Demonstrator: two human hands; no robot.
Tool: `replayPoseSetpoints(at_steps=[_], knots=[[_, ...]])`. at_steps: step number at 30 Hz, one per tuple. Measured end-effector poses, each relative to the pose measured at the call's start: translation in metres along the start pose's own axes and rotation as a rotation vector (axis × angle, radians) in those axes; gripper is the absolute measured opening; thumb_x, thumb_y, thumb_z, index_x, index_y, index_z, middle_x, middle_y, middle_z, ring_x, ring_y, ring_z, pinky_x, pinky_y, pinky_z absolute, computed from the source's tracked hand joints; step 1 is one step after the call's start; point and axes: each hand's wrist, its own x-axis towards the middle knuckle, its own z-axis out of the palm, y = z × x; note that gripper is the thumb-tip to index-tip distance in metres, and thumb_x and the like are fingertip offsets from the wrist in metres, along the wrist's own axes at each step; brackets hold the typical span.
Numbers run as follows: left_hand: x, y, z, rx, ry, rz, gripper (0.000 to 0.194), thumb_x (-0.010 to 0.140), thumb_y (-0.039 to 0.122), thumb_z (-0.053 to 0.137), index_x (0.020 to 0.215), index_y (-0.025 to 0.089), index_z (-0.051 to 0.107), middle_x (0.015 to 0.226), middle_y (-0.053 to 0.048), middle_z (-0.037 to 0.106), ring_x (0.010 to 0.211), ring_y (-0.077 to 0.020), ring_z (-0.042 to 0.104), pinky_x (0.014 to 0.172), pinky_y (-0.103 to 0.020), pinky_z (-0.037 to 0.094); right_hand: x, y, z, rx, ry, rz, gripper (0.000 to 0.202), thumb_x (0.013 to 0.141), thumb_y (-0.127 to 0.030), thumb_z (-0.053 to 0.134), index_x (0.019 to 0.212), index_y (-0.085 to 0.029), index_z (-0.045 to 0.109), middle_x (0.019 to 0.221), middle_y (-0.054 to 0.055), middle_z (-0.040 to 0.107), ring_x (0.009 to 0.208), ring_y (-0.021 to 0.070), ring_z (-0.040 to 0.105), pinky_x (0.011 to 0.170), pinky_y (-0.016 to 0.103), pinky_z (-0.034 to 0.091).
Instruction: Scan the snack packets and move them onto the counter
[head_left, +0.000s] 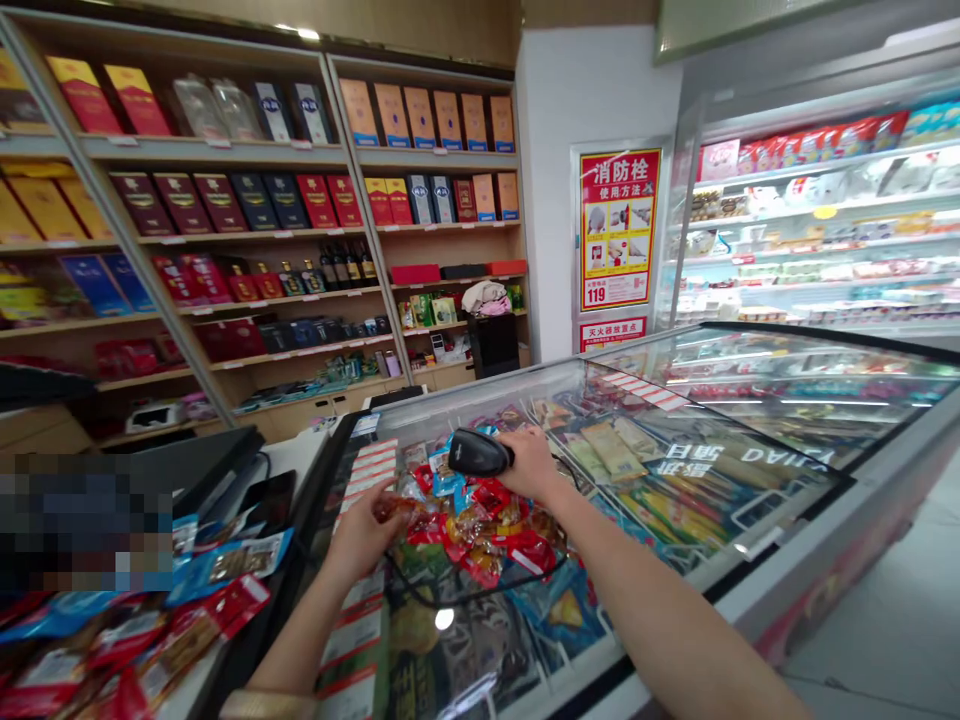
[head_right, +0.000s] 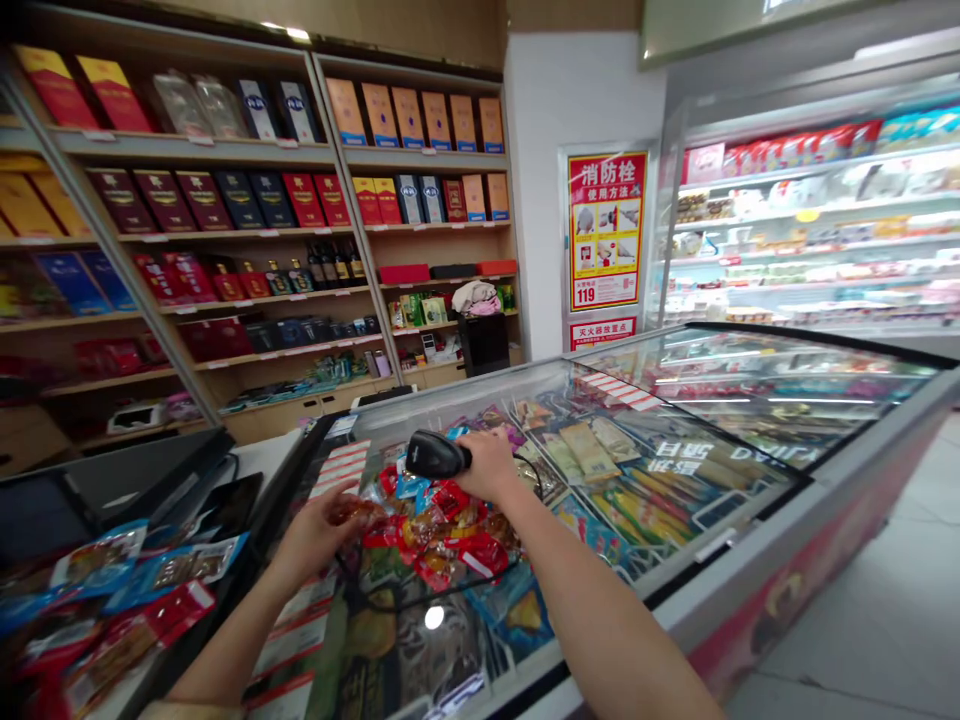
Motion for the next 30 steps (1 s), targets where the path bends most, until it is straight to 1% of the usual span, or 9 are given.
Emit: replayPoseSetpoints(at_steps=[4,8,11,15,19,21,23,26,30], knots=[[-0.007,0.004,-0.002,-0.213,0.245,-0.080,0.048,0.057,0.044,0.083,0.095,0.020,0.068,0.087,-0.006,0.077,0.086,-0.0267,0.074,0.080,-0.038,0.060,-0.001,-0.003,-0.004,0.006,0.055,-0.018,0.028,0.073,-0.035,0.073,0.098,-0.022,0.073,0.102,0.006,0.078,0.095,0.0250,0.069,0.087,0.037,0.034],[-0.017,0.014,-0.005,-0.479,0.461,-0.160,0.042,0.056,0.045,0.087,0.076,0.016,0.063,0.072,-0.003,0.070,0.068,-0.0196,0.069,0.064,-0.029,0.057,-0.008,-0.003,-0.004,0.022,0.113,-0.076,0.030,0.068,-0.036,0.077,0.095,-0.022,0.073,0.094,0.006,0.078,0.089,0.0249,0.068,0.086,0.038,0.034],[-0.025,0.026,-0.003,-0.722,0.548,-0.236,0.034,0.061,0.029,0.088,0.069,0.016,0.058,0.069,-0.001,0.067,0.063,-0.0143,0.066,0.062,-0.024,0.056,-0.015,-0.003,-0.003,0.064,0.145,-0.130,0.031,0.065,-0.033,0.077,0.095,-0.023,0.072,0.093,0.006,0.078,0.088,0.0248,0.067,0.087,0.039,0.034],[-0.033,0.042,0.001,-0.909,0.610,-0.342,0.020,0.078,0.010,0.073,0.069,0.015,0.055,0.065,-0.001,0.065,0.059,-0.0119,0.064,0.055,-0.021,0.055,-0.021,-0.007,-0.002,0.108,0.163,-0.186,0.031,0.063,-0.027,0.074,0.093,-0.023,0.072,0.096,0.007,0.078,0.090,0.0259,0.068,0.085,0.038,0.035],[-0.039,0.051,-0.001,-1.145,0.521,-0.439,0.017,0.090,0.006,0.058,0.075,0.014,0.056,0.067,-0.002,0.064,0.055,-0.0099,0.062,0.050,-0.017,0.052,-0.024,-0.014,-0.001,0.141,0.163,-0.277,0.031,0.064,-0.029,0.071,0.095,-0.023,0.072,0.089,0.006,0.077,0.084,0.0244,0.067,0.084,0.039,0.035],[-0.042,0.051,-0.004,-1.338,0.383,-0.517,0.018,0.091,0.002,0.049,0.080,0.014,0.057,0.069,-0.002,0.062,0.051,-0.0074,0.059,0.044,-0.013,0.047,-0.026,-0.016,-0.002,0.151,0.169,-0.304,0.031,0.065,-0.030,0.069,0.095,-0.022,0.072,0.088,0.006,0.077,0.082,0.0239,0.067,0.084,0.039,0.035],[-0.045,0.049,-0.007,-1.521,0.210,-0.558,0.024,0.092,-0.002,0.040,0.082,0.013,0.055,0.068,-0.001,0.057,0.042,-0.0036,0.050,0.036,-0.009,0.037,-0.026,-0.018,-0.003,0.155,0.167,-0.312,0.032,0.064,-0.030,0.068,0.094,-0.022,0.071,0.088,0.006,0.077,0.082,0.0239,0.067,0.084,0.039,0.035],[-0.048,0.043,-0.005,-1.676,0.015,-0.525,0.029,0.092,-0.005,0.032,0.078,0.015,0.048,0.061,0.005,0.045,0.031,0.0002,0.032,0.030,-0.010,0.023,-0.027,-0.020,-0.005,0.159,0.152,-0.318,0.032,0.062,-0.030,0.067,0.093,-0.023,0.071,0.086,0.005,0.076,0.082,0.0238,0.067,0.083,0.039,0.035],[-0.048,0.040,0.001,-1.697,-0.108,-0.492,0.027,0.095,-0.002,0.032,0.082,0.014,0.050,0.057,0.009,0.033,0.027,0.0004,0.024,0.028,-0.012,0.016,-0.027,-0.024,-0.007,0.175,0.156,-0.336,0.030,0.063,-0.030,0.067,0.092,-0.023,0.071,0.085,0.005,0.076,0.081,0.0234,0.067,0.083,0.039,0.035]])
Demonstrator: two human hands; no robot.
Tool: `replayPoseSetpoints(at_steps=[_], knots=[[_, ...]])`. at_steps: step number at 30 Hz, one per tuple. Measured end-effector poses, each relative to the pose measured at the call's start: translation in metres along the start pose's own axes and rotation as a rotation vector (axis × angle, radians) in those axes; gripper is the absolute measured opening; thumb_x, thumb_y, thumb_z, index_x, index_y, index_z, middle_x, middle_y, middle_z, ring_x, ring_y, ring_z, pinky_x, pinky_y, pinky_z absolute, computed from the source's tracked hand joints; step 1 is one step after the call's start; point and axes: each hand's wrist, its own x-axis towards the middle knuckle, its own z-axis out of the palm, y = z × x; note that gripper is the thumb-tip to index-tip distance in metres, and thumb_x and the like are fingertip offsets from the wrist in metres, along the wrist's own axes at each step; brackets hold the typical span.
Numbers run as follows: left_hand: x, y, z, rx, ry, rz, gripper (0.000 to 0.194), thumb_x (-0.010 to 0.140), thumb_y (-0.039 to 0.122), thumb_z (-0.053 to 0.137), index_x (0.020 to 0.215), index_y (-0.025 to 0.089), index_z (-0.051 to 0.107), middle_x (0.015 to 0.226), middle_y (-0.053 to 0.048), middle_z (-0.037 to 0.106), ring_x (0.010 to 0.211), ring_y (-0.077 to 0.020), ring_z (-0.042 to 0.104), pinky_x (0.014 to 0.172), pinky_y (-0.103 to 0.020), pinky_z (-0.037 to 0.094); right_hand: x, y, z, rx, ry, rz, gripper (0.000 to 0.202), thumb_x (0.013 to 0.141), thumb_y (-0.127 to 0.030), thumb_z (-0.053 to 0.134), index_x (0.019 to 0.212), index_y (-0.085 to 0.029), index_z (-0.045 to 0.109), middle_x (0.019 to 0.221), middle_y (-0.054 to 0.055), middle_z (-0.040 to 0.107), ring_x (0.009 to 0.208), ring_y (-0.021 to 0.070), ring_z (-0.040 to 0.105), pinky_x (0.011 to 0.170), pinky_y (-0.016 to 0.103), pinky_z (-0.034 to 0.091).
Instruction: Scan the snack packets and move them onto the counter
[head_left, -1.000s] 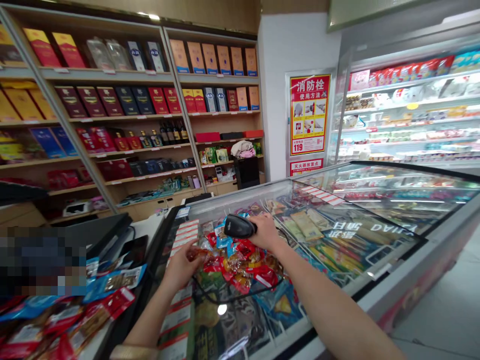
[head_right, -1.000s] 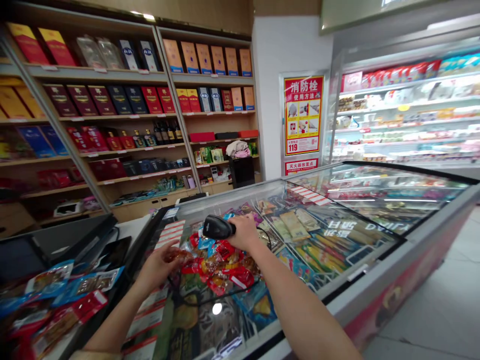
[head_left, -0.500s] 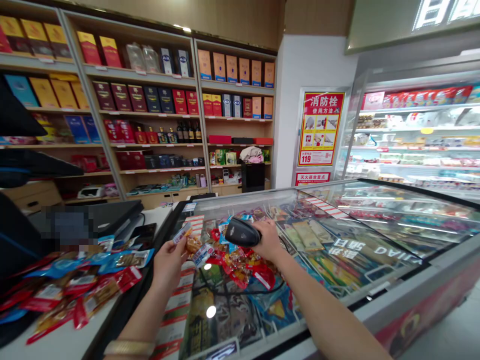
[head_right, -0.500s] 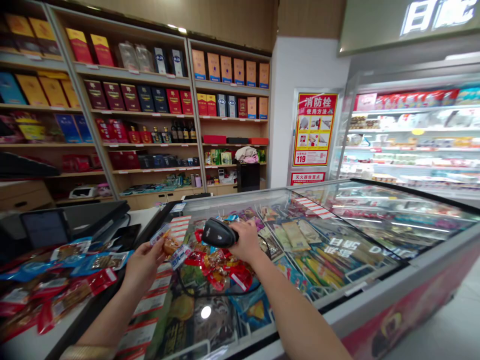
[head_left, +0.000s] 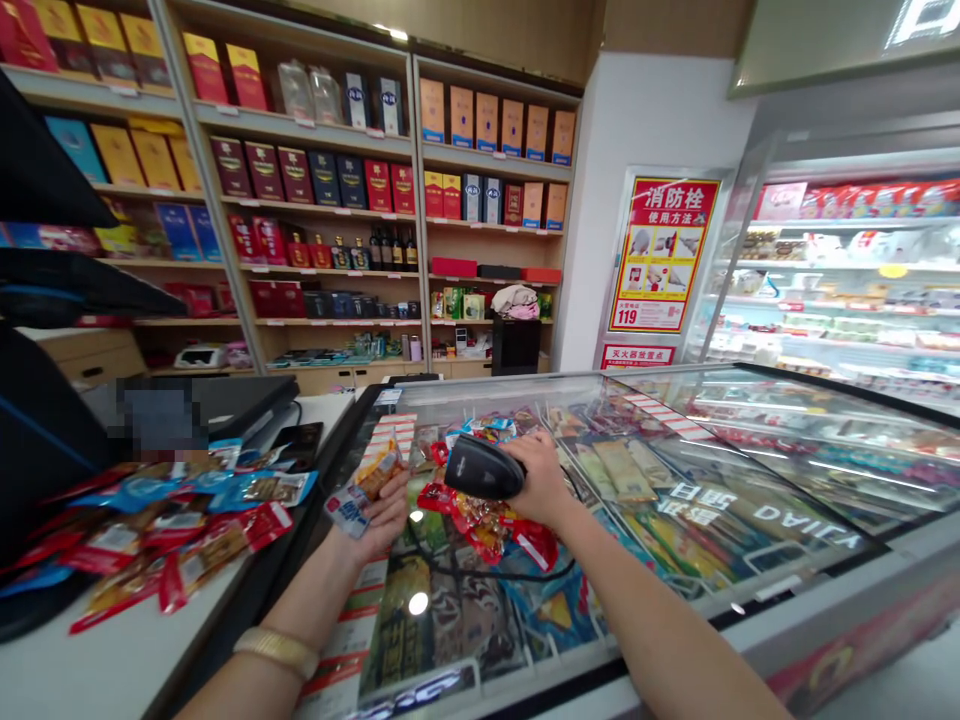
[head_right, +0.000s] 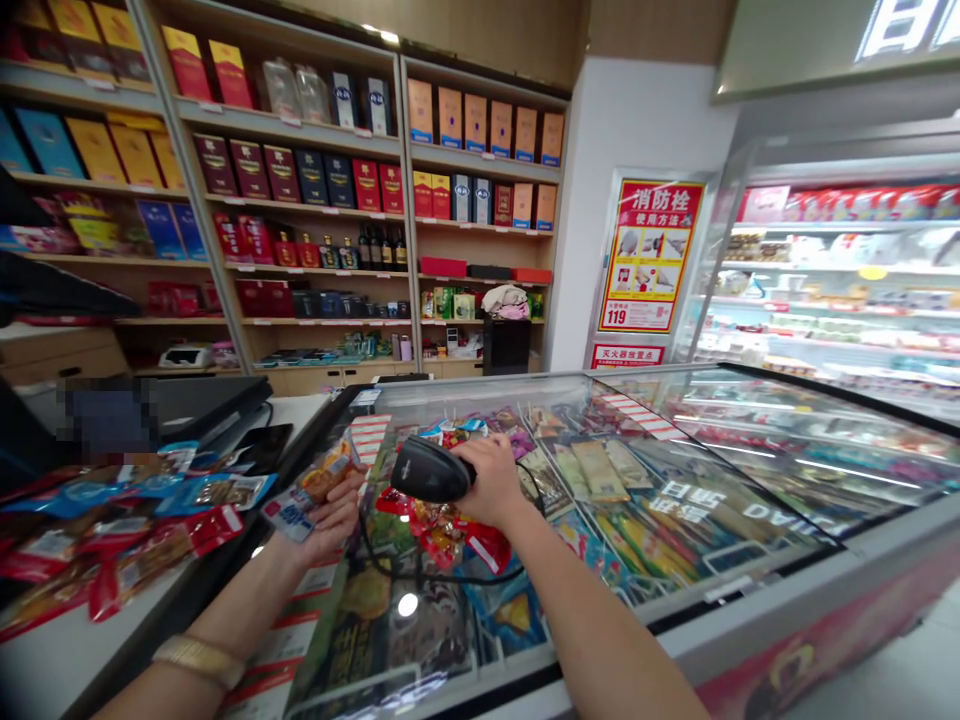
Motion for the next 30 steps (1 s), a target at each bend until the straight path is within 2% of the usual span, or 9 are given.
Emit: replayPoseSetpoints(at_steps=[8,12,15,18,22,24,26,28,30], knots=[[0.008,-0.005,-0.008,0.131,-0.073,0.035,0.028,0.098,0.006,0.035,0.082,0.012,0.057,0.055,0.008,0.034,0.028,-0.0003,0.021,0.028,-0.013,0.017,0.000,-0.004,0.004,0.042,-0.079,0.008,0.033,0.064,-0.034,0.074,0.096,-0.023,0.071,0.097,0.007,0.078,0.088,0.0247,0.068,0.082,0.037,0.039],[0.012,-0.004,-0.014,0.149,-0.087,0.050,0.024,0.097,0.008,0.043,0.077,0.013,0.056,0.055,0.007,0.036,0.029,-0.0006,0.022,0.028,-0.013,0.020,0.001,-0.004,0.003,0.039,-0.112,0.032,0.030,0.065,-0.032,0.073,0.094,-0.023,0.071,0.090,0.005,0.077,0.085,0.0237,0.068,0.082,0.037,0.038],[0.014,-0.003,-0.017,0.155,-0.095,0.038,0.025,0.096,0.006,0.041,0.077,0.013,0.057,0.055,0.007,0.037,0.029,-0.0015,0.024,0.028,-0.013,0.022,0.001,-0.005,0.001,0.040,-0.142,0.030,0.027,0.064,-0.027,0.070,0.090,-0.023,0.070,0.086,0.004,0.076,0.083,0.0234,0.068,0.082,0.037,0.036],[0.015,-0.002,-0.018,0.161,-0.106,0.041,0.027,0.097,0.006,0.039,0.079,0.013,0.057,0.055,0.006,0.037,0.030,-0.0017,0.024,0.028,-0.013,0.021,0.001,-0.004,0.001,0.034,-0.154,0.046,0.025,0.063,-0.027,0.069,0.088,-0.023,0.069,0.086,0.004,0.076,0.084,0.0240,0.068,0.082,0.037,0.036],[0.011,-0.005,-0.014,0.200,-0.085,0.085,0.027,0.097,0.010,0.042,0.073,0.014,0.054,0.052,0.007,0.037,0.029,-0.0010,0.022,0.028,-0.012,0.020,0.000,-0.002,0.003,0.027,-0.136,0.052,0.034,0.061,-0.029,0.069,0.095,-0.023,0.071,0.096,0.007,0.078,0.091,0.0256,0.069,0.084,0.037,0.037],[0.008,-0.005,-0.008,0.263,-0.038,0.136,0.026,0.095,0.011,0.047,0.070,0.015,0.050,0.052,0.006,0.040,0.031,-0.0014,0.026,0.030,-0.012,0.022,-0.002,-0.001,0.004,0.024,-0.122,0.053,0.034,0.063,-0.030,0.069,0.096,-0.023,0.071,0.099,0.007,0.078,0.092,0.0257,0.069,0.085,0.037,0.037],[0.006,-0.002,0.000,0.354,0.059,0.246,0.022,0.093,0.013,0.053,0.072,0.016,0.050,0.054,0.005,0.045,0.034,-0.0022,0.032,0.033,-0.012,0.026,-0.002,0.000,0.004,0.017,-0.101,0.056,0.031,0.065,-0.032,0.068,0.095,-0.023,0.071,0.096,0.007,0.078,0.090,0.0256,0.069,0.084,0.037,0.037],[0.005,0.007,0.007,0.428,0.245,0.438,0.015,0.091,0.013,0.058,0.079,0.017,0.050,0.058,0.005,0.050,0.038,-0.0037,0.040,0.037,-0.012,0.030,-0.003,0.002,0.004,0.006,-0.074,0.056,0.030,0.066,-0.034,0.069,0.094,-0.023,0.071,0.094,0.007,0.078,0.088,0.0258,0.069,0.084,0.037,0.038],[0.003,0.020,0.011,0.434,0.483,0.667,0.016,0.089,0.009,0.058,0.088,0.020,0.047,0.064,0.006,0.054,0.045,-0.0057,0.050,0.043,-0.013,0.038,-0.003,0.005,0.003,-0.006,-0.060,0.049,0.031,0.067,-0.034,0.070,0.095,-0.023,0.071,0.093,0.007,0.077,0.087,0.0258,0.068,0.085,0.037,0.038]])
